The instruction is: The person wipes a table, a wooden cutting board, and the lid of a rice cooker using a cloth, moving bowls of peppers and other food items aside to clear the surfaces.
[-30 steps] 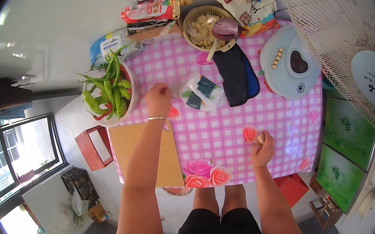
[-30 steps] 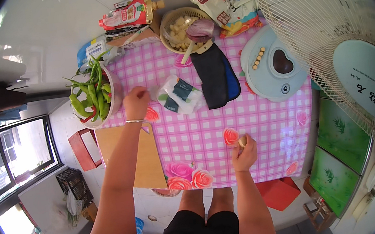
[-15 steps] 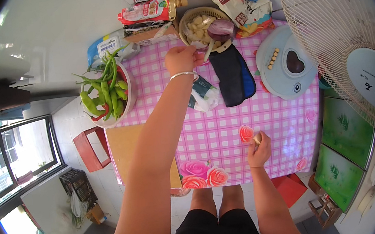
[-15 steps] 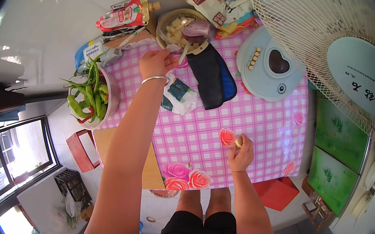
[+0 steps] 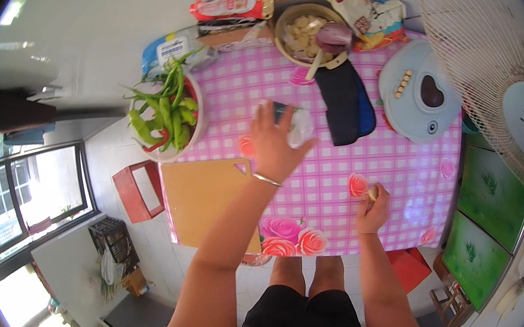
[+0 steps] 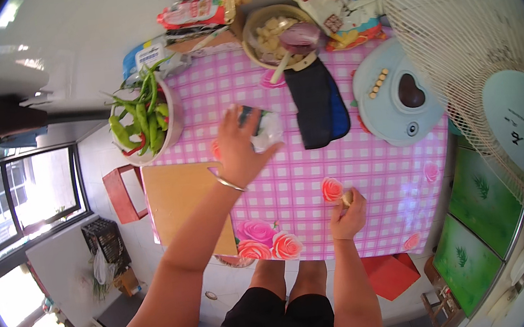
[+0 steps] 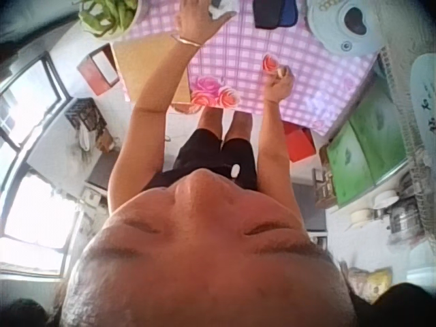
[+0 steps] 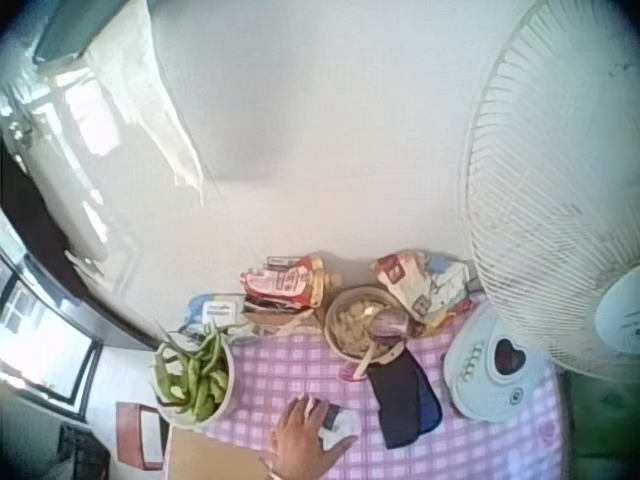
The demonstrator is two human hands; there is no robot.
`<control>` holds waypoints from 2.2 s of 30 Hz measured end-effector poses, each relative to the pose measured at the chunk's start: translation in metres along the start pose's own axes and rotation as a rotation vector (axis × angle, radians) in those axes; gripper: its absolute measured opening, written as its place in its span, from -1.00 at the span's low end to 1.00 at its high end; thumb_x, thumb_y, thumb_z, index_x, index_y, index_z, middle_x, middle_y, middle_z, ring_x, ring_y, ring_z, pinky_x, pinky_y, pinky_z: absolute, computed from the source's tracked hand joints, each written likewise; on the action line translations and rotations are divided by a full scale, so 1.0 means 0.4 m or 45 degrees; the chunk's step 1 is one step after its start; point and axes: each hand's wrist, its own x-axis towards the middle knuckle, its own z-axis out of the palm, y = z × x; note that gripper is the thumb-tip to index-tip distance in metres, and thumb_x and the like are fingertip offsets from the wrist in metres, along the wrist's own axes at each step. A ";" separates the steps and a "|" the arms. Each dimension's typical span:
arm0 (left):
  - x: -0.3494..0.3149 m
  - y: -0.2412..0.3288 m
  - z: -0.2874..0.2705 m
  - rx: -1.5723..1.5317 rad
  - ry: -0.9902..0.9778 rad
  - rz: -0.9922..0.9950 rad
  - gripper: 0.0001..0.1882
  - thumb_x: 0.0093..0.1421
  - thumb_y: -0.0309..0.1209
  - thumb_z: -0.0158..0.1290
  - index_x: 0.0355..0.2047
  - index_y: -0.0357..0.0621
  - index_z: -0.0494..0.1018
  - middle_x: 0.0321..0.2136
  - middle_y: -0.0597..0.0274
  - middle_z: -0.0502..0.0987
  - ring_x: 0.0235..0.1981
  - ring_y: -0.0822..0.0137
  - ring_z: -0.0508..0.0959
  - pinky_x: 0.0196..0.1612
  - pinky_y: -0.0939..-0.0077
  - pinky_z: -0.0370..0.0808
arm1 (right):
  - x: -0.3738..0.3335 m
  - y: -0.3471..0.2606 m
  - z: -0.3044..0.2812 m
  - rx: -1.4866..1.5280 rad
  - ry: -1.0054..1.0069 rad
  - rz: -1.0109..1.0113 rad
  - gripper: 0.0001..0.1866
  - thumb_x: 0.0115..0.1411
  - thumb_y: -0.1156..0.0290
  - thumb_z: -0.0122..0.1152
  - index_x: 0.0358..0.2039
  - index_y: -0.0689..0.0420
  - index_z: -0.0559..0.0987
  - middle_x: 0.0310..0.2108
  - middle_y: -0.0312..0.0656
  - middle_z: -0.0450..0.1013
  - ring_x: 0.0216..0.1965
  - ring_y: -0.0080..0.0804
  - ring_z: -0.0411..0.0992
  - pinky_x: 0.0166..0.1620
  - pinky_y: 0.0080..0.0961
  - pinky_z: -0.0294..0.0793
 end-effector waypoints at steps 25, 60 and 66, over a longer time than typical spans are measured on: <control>-0.183 -0.129 -0.008 -0.329 -0.144 -0.598 -0.59 -0.13 -0.46 0.24 -0.23 -0.26 0.40 -0.33 -0.03 0.50 -0.34 0.00 0.51 -0.26 0.17 0.45 | -0.016 0.012 0.015 -0.097 0.002 -0.008 -0.55 0.21 0.14 0.07 -0.02 0.20 0.40 -0.20 0.00 0.41 -0.22 0.03 0.41 -0.18 -0.18 0.41; -0.170 -0.484 -0.243 -2.205 0.503 -1.477 -0.45 0.16 -0.45 -0.05 0.14 -0.35 0.12 0.08 -0.20 0.30 0.06 -0.15 0.42 0.08 0.01 0.46 | -0.018 -0.022 0.010 -0.061 -0.039 0.027 -0.55 0.29 0.11 0.03 0.01 0.21 0.38 -0.15 -0.03 0.39 -0.18 -0.06 0.41 -0.17 -0.30 0.43; -0.152 -0.491 -0.242 -2.383 0.561 -1.106 -0.35 0.07 -0.60 -0.10 0.21 -0.41 0.06 0.19 -0.20 0.22 0.19 -0.24 0.27 0.15 -0.07 0.42 | -0.016 -0.018 0.011 -0.084 -0.008 -0.011 -0.54 0.28 0.08 0.02 -0.01 0.20 0.39 -0.15 -0.02 0.39 -0.16 -0.04 0.40 -0.15 -0.27 0.42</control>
